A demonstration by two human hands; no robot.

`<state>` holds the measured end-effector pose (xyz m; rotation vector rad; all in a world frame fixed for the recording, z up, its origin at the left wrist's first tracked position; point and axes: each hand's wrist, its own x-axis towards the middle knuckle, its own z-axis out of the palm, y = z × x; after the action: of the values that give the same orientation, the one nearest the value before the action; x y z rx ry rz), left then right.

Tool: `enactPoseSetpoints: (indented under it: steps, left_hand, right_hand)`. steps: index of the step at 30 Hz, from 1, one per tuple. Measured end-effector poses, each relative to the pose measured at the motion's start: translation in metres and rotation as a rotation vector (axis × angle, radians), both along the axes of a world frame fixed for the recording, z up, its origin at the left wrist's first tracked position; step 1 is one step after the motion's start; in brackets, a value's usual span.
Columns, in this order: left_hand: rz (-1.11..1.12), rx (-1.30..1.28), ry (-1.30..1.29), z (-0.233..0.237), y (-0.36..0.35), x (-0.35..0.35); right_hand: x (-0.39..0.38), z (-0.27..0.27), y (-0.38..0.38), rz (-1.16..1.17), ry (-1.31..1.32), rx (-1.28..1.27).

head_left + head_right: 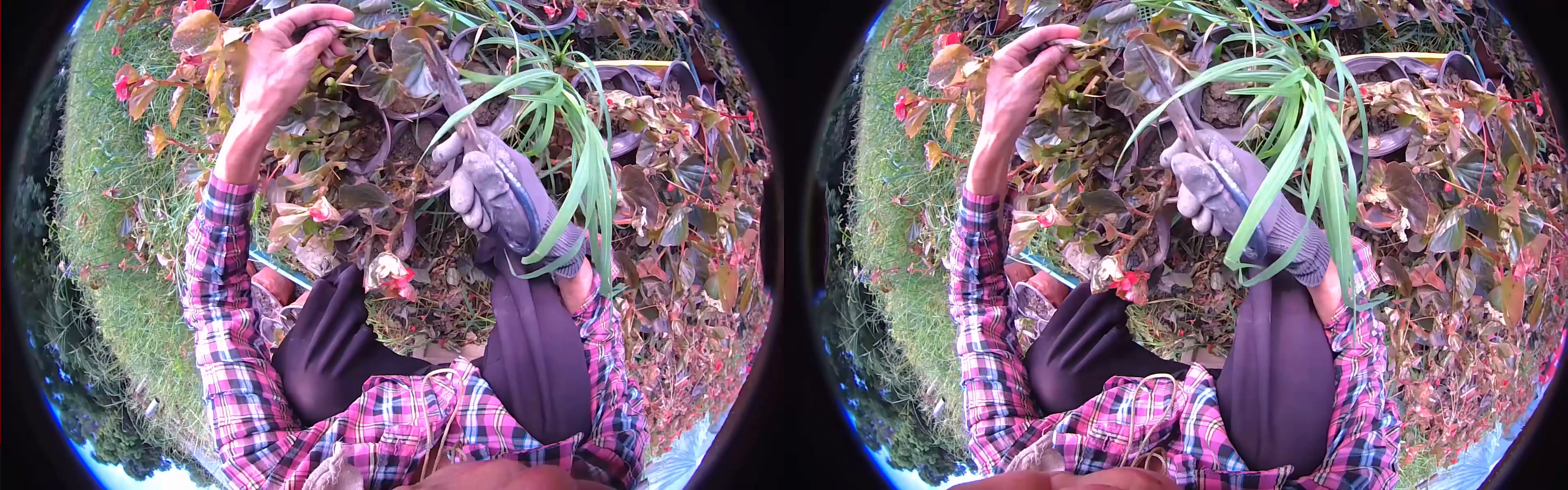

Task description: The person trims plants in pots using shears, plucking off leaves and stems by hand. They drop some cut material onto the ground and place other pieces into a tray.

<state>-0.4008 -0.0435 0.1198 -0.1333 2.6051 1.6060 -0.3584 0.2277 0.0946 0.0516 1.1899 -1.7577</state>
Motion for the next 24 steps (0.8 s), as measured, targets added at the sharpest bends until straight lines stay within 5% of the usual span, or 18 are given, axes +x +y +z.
enactPoseSetpoints:
  steps: [2,3,5,11,15,16,19,20,24]
  left_hand:
    - [-0.043,0.114,-0.016,0.005,0.004,-0.005]
    - [0.006,0.168,-0.021,0.009,0.007,-0.006]
    - [0.097,0.274,-0.03,0.021,0.014,-0.013]
    - [-0.083,-0.28,-0.042,0.018,0.037,-0.035]
    - [-0.332,-0.737,0.536,-0.025,0.051,-0.05]
    - [-0.336,-0.974,0.439,-0.036,0.051,-0.054]
    - [-0.447,-1.026,0.25,-0.054,0.045,-0.071]
    - [-0.412,-0.807,0.43,-0.048,0.043,-0.066]
    - [-0.366,-0.641,0.153,-0.039,0.037,-0.062]
  right_hand:
    - [-0.006,-0.008,-0.005,-0.115,0.005,-0.016]
    - [-0.014,-0.018,-0.006,-0.173,-0.204,-0.221]
    - [-0.03,-0.028,-0.004,0.034,-0.315,-0.178]
    - [-0.004,-0.038,-0.011,0.103,-0.396,-0.213]
    - [0.001,-0.028,-0.02,0.13,-0.154,0.107]
    - [0.001,-0.027,-0.02,0.132,-0.154,0.119]
    - [0.0,-0.029,-0.02,0.16,-0.167,0.116]
    - [0.0,-0.03,-0.018,0.171,-0.176,0.108]
    - [0.002,-0.027,-0.02,0.212,-0.217,0.125]
